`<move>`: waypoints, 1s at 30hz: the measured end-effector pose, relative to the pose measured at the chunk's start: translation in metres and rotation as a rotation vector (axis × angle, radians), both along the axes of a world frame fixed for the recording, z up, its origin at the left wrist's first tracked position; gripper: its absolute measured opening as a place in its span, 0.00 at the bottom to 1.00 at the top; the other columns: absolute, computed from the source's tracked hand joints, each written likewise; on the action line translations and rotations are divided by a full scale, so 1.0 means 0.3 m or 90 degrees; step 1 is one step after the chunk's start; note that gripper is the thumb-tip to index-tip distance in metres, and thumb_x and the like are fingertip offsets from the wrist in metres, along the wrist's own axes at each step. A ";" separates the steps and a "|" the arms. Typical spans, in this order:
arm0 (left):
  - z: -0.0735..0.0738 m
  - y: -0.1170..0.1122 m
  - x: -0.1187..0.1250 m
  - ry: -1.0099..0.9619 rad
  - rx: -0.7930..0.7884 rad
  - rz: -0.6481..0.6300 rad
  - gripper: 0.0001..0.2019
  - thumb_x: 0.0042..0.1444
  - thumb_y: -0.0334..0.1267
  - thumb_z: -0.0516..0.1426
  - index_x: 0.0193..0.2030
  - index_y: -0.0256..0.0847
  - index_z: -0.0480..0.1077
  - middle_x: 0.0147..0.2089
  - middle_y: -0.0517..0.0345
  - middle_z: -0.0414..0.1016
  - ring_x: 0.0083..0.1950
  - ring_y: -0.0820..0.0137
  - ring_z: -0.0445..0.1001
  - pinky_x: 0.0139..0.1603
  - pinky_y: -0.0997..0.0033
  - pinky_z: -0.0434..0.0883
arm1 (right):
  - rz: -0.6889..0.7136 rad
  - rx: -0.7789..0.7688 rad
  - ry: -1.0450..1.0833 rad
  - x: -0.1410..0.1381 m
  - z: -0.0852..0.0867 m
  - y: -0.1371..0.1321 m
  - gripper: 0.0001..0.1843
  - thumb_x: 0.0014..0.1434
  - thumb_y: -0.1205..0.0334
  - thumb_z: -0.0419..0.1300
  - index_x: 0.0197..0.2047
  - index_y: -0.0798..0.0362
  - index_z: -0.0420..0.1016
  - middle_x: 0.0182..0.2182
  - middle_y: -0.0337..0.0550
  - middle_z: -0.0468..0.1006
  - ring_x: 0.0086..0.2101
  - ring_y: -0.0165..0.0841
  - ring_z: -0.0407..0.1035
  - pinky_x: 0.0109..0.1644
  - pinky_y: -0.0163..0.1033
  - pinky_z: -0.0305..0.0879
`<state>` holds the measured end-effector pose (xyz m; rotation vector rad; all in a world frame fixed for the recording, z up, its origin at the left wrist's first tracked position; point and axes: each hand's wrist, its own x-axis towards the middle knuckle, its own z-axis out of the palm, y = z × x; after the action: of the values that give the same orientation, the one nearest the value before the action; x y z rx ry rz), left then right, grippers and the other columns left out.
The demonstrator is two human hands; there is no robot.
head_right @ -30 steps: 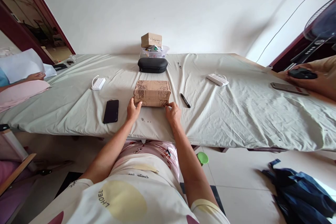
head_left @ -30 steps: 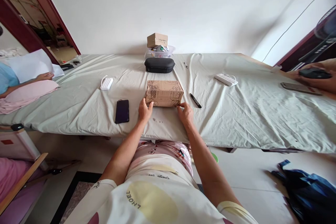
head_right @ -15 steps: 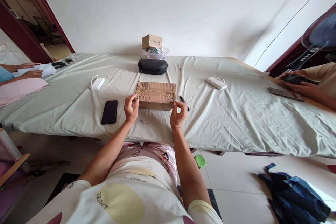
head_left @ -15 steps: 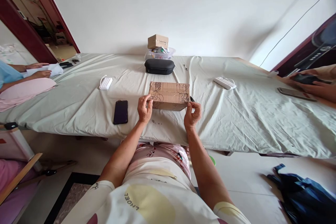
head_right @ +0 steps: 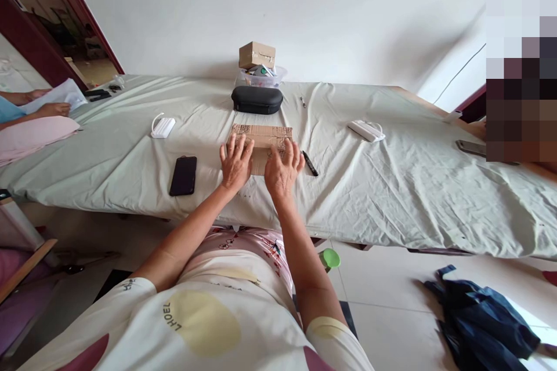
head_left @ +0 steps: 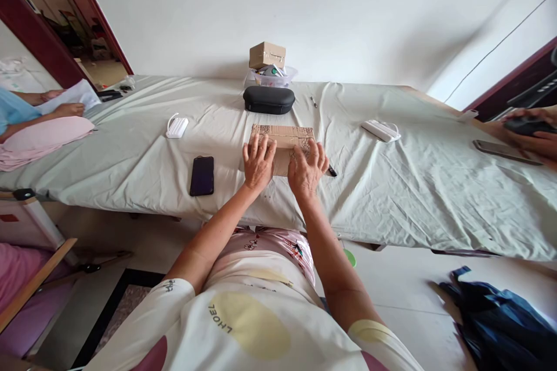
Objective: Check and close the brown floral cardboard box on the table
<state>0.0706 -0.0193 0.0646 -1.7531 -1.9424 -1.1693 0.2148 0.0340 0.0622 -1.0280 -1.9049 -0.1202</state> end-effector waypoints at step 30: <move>-0.169 -0.037 -0.106 -0.200 -0.031 0.000 0.43 0.63 0.29 0.56 0.82 0.47 0.44 0.81 0.45 0.55 0.77 0.53 0.64 0.70 0.54 0.74 | 0.104 -0.224 0.066 0.101 -0.168 0.060 0.46 0.61 0.62 0.55 0.81 0.54 0.47 0.71 0.60 0.67 0.60 0.47 0.73 0.60 0.51 0.74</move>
<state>0.0387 -0.0304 0.0139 -1.6754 -2.1583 -1.4849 0.2450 0.0520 0.0117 -1.0785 -1.9460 0.3670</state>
